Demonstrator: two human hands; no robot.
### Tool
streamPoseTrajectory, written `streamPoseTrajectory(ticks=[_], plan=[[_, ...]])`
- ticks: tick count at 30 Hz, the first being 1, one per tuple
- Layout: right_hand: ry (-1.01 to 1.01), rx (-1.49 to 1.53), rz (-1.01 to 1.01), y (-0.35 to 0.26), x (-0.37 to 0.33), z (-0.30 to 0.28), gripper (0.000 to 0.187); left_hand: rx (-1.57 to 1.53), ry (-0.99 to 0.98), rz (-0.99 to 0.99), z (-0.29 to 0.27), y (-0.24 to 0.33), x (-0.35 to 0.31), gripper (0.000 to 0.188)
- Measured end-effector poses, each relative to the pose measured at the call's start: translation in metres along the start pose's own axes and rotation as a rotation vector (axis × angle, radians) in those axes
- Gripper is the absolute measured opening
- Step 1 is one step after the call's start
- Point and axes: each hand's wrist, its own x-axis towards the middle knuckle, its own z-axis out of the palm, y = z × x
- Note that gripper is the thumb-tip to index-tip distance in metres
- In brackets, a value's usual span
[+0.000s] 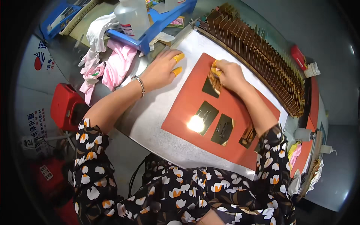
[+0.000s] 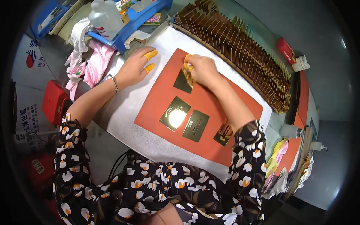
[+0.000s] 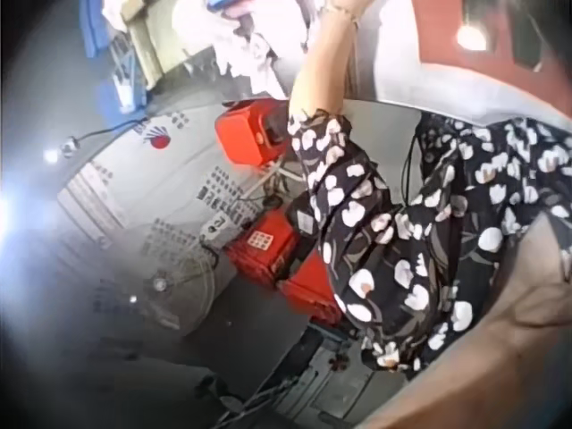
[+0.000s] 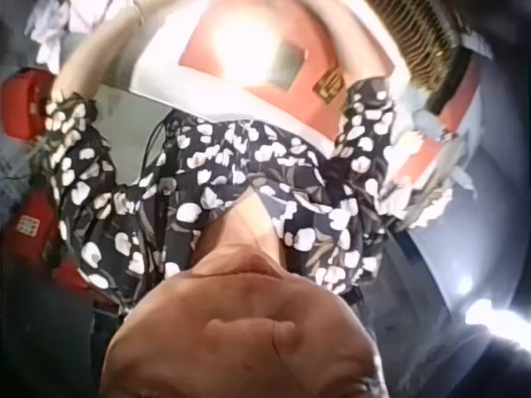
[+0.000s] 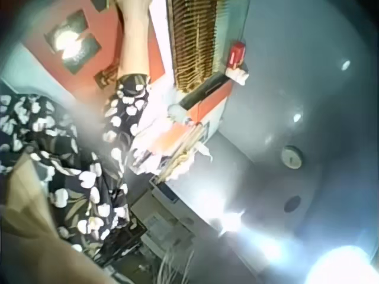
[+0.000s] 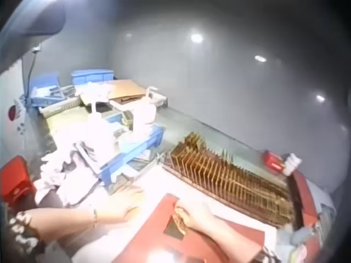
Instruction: The person repeatedly wipes small rectangular cards with a cloth, applying liquid from a bottle to the cloth between wipes. The cards are placed on a red mat and handled one at a time.
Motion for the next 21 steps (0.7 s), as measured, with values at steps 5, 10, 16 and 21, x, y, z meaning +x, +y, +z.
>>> streamPoseTrajectory(ticks=[5,10,16,21], plan=[[-0.16,0.082,-0.2,-0.026,-0.02,0.001,0.01,-0.005,-0.013,-0.038,0.001,0.0,-0.001,0.039],[-0.035,0.041,-0.19,-0.013,-0.012,0.002,0.009,0.009,0.044,-0.026,0.005,-0.001,-0.003,0.035],[0.102,-0.013,-0.173,0.014,-0.005,0.001,0.003,0.022,0.009,0.004,0.003,0.0,0.005,0.036],[-0.054,0.068,-0.073,0.006,-0.017,-0.01,0.008,-0.01,-0.014,-0.041,0.005,0.007,-0.007,0.036]])
